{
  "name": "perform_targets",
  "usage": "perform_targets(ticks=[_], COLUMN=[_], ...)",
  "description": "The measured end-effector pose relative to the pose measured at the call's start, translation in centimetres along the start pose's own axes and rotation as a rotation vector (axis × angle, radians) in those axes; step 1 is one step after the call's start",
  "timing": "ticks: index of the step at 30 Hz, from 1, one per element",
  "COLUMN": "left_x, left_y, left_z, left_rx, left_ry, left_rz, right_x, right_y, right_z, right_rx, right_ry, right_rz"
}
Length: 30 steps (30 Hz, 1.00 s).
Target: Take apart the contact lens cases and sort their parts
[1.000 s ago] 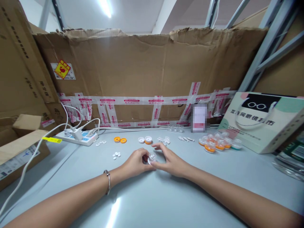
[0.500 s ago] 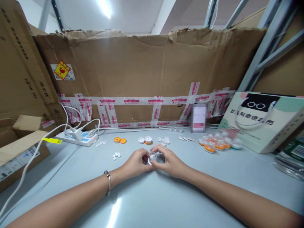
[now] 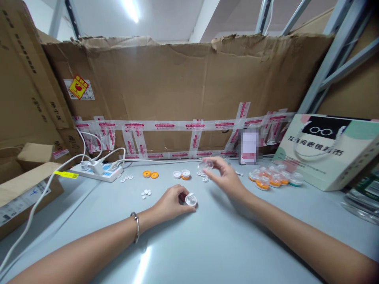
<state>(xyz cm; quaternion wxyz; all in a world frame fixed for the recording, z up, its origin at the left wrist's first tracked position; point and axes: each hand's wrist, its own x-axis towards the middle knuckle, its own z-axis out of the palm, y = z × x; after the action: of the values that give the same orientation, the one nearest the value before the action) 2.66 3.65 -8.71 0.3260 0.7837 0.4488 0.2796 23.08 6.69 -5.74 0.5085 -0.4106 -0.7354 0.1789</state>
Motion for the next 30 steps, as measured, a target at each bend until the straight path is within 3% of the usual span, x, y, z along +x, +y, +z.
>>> perform_targets(ticks=[2,3,5,8,14,19,24,27,30], left_x=[-0.1,-0.1,-0.2,-0.3,-0.4,-0.3,-0.3,-0.4,-0.3], left_y=[0.1,0.2,0.2,0.3,0.1,-0.2,-0.1,-0.1,-0.3], left_z=[-0.1,-0.1,-0.2,-0.2,-0.3,-0.4,-0.5,-0.4,-0.2], left_rx=[-0.005,-0.003,0.005,0.014,0.008,0.023,0.055,0.079,0.095], left_ry=[-0.005,-0.006,-0.005,-0.001,-0.010,-0.002,0.010,0.025,0.053], left_rz=[-0.001,-0.003,-0.001,-0.001,0.010,0.018,0.055,0.092,0.113], right_x=[2.2,3.4,5.4,7.4,8.4,8.3,7.7,6.1,2.7], right_y=[2.0,3.1,5.0,7.0,9.1,10.2,8.9,6.0,2.5], right_z=[-1.2,-1.7,-2.3,-2.1,0.2,0.7,0.8,1.5,2.5], right_rx=[-0.104,-0.192,-0.428,-0.573,-0.716,-0.746,-0.690,-0.595,-0.443], right_ry=[0.089,0.071,-0.037,-0.165,-0.266,-0.276,-0.178,-0.142,-0.215], right_rz=[0.066,0.075,0.075,0.078,0.142,0.163,0.113,0.017,-0.103])
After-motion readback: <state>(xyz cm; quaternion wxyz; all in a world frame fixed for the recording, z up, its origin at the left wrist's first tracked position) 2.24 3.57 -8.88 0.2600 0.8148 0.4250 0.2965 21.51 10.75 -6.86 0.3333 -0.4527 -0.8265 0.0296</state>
